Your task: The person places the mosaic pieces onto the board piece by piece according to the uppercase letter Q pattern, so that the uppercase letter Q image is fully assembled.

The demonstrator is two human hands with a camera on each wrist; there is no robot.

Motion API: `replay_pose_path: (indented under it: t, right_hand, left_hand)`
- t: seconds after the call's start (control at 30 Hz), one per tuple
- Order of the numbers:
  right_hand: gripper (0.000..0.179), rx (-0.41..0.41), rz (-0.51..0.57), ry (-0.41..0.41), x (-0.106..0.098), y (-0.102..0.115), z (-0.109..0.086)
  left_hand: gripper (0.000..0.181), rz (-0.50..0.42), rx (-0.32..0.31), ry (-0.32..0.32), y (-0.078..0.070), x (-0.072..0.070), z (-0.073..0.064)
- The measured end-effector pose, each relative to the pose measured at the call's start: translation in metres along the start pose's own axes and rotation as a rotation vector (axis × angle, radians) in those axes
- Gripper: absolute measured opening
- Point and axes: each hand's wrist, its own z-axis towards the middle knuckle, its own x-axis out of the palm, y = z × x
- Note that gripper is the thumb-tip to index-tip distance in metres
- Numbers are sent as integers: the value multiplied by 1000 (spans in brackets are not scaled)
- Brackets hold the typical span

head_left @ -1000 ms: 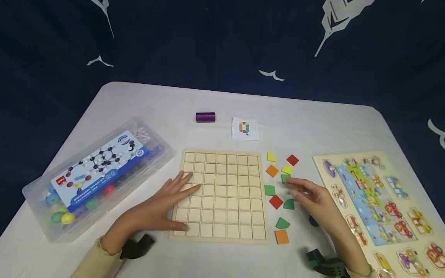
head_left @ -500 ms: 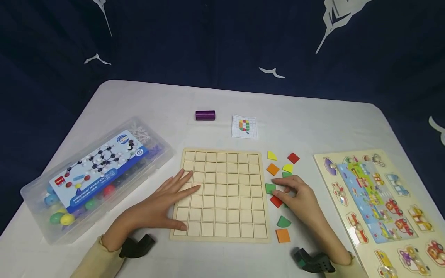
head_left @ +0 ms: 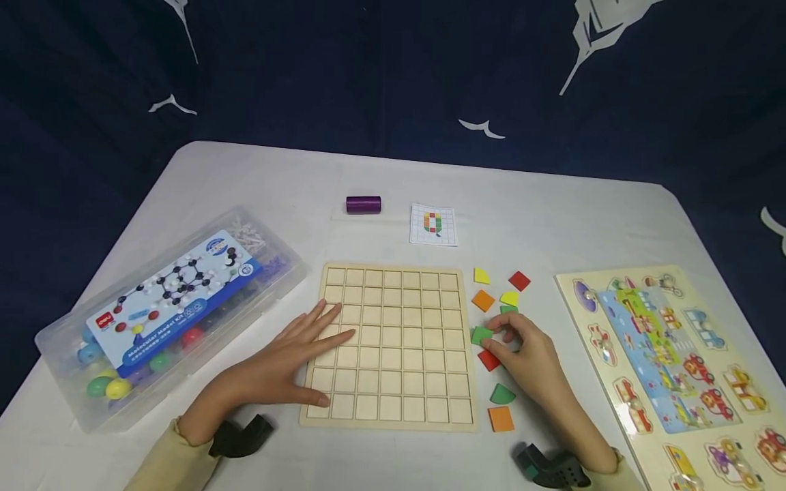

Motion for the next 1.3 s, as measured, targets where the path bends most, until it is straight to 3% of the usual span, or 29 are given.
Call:
replay_pose_path:
  t: [0.2, 0.37, 0.53, 0.6, 0.7, 0.83, 1.0, 1.3]
  right_hand:
    - [12, 2, 68, -9, -8, 3, 4]
    - [9, -35, 196, -5, -12, 16, 24]
    - [6, -61, 413, 120, 6, 40, 50]
    - [5, -68, 442, 188, 17, 48, 57]
    - [4, -73, 426, 247, 31, 54, 62]
    - [4, -97, 350, 244, 41, 56, 62]
    - [7, -137, 257, 222, 44, 54, 59]
    - [10, -199, 193, 261, 43, 57, 56]
  left_hand:
    - [91, -5, 2, -3, -1, 2, 0]
    - [91, 18, 4, -15, 0, 2, -1]
    - [91, 19, 1, -16, 2, 2, -1]
    - [91, 15, -1, -15, 2, 2, 0]
    - [90, 9, -2, -14, 2, 3, 0]
    - [90, 1, -11, -9, 1, 2, 0]
    - [90, -2, -20, -4, -1, 1, 0]
    - [89, -8, -21, -10, -2, 1, 0]
